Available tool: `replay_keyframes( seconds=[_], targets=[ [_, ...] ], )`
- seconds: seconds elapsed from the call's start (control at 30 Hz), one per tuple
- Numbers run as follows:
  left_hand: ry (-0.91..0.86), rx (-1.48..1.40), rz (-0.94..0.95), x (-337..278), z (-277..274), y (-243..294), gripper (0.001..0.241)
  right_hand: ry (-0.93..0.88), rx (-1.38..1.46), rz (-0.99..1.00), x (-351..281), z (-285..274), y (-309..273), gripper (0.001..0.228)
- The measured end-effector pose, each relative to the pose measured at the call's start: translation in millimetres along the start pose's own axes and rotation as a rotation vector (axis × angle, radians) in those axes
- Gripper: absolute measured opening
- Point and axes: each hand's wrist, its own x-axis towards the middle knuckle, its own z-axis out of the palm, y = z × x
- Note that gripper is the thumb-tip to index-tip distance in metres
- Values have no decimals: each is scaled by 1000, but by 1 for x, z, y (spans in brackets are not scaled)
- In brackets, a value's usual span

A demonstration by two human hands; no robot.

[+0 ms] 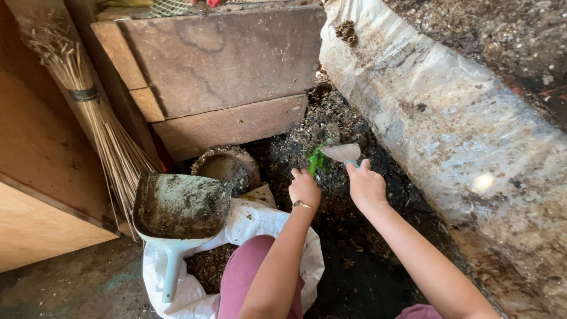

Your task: The person uses a green hand shovel and a light blue dustpan to scrape and collect dark manure from a concrete ledge and floor. They transfer the collected material into a large white sack placed nearby.

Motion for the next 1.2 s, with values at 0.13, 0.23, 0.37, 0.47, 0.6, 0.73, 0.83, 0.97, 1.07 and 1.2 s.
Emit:
replay_keyframes(
  seconds=[0.13,0.23,0.37,0.47,0.6,0.73,0.83,0.97,1.07,1.2],
  targets=[
    [17,-4,37,-10,-9,1,26,-69,2,9,0,-4,-4,26],
    [28,-8,41,-6,-13,3,27,-38,24,8,10,0,2,26],
    [20,-18,35,-7,-1,2,29,-35,-35,0,18,17,13,23],
    [16,-33,25,-4,-1,1,28,-32,-59,3,24,18,11,25],
    [8,-41,-4,-13,-3,11,31,-7,-21,23,52,35,28,25],
    [-17,-75,-1,-16,3,19,30,-77,189,283,92,72,66,28],
    [-82,-87,-53,6,14,12,29,-47,361,382,102,43,78,31],
    [-182,-127,-122,36,18,8,31,200,499,424,90,-18,72,33],
    [-190,-115,-113,73,33,8,28,-19,467,450,90,13,73,31],
    [-208,-234,-68,65,-16,17,29,-44,529,441,68,26,80,31]
  ],
)
